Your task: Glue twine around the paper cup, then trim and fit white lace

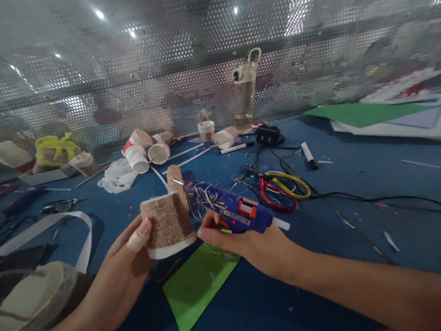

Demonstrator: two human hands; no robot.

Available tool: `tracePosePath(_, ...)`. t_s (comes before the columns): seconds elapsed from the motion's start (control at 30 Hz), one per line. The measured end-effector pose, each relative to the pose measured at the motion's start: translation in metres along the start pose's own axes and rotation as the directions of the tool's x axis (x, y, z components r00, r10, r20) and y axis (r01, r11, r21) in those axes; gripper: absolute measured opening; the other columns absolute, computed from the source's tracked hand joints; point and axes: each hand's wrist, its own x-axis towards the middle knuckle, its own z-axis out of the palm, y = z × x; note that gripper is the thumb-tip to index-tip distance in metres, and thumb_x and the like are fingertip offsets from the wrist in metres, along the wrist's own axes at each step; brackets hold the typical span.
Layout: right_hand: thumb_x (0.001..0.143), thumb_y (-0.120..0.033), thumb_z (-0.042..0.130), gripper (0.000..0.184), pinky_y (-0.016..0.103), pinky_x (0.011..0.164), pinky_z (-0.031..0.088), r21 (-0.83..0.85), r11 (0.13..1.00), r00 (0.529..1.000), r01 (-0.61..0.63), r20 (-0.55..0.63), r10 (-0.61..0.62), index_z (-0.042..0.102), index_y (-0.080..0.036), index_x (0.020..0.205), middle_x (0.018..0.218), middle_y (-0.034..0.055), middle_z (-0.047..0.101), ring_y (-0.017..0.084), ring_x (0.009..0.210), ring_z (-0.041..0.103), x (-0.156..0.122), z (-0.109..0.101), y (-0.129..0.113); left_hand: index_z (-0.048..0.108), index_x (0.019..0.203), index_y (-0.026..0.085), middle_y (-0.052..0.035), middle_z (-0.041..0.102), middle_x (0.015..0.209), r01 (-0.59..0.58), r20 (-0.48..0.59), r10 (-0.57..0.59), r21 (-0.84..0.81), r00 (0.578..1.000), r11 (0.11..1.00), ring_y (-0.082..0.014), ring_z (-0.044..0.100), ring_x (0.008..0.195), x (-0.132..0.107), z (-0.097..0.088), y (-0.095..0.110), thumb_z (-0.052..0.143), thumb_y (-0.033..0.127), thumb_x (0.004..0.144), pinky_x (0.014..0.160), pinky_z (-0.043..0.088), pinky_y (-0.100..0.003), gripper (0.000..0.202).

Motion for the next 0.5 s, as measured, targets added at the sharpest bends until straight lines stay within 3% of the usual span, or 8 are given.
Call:
tracePosePath(0.17,0.087,-0.034,0.069,0.016,0.024,0.067,0.055,0.045,0.999,1.000,0.007,-0.018,-0.006,0.065,-0.028,0.073,0.071,-0.0047,0.063,0.013,0.068,0.062,-0.0005,0.0018,0.0025,0.072,0.116,0.023,-0.0061,0.072,0.123,0.004,0.007,-0.004,-0.030,1.000,1.000,-0.0271,0.063,0.120,-0.0005,0.0015,0.0005,0.072,0.042,0.088,0.106,0.045,-0.038,0.034)
tracePosePath(0.5,0.077,-0.037,0.074,0.014,0.030,0.071,0.059,0.152,0.985,0.991,-0.082,-0.095,0.097,0.065,-0.026,0.074,0.077,-0.0019,0.071,0.018,0.076,0.069,-0.0013,0.0062,0.0034,0.072,0.120,0.024,-0.0068,0.071,0.125,-0.013,0.024,0.014,-0.039,1.000,0.999,-0.0274,0.062,0.121,-0.0005,0.0012,-0.0017,0.071,0.040,0.089,0.106,0.046,-0.039,0.035)
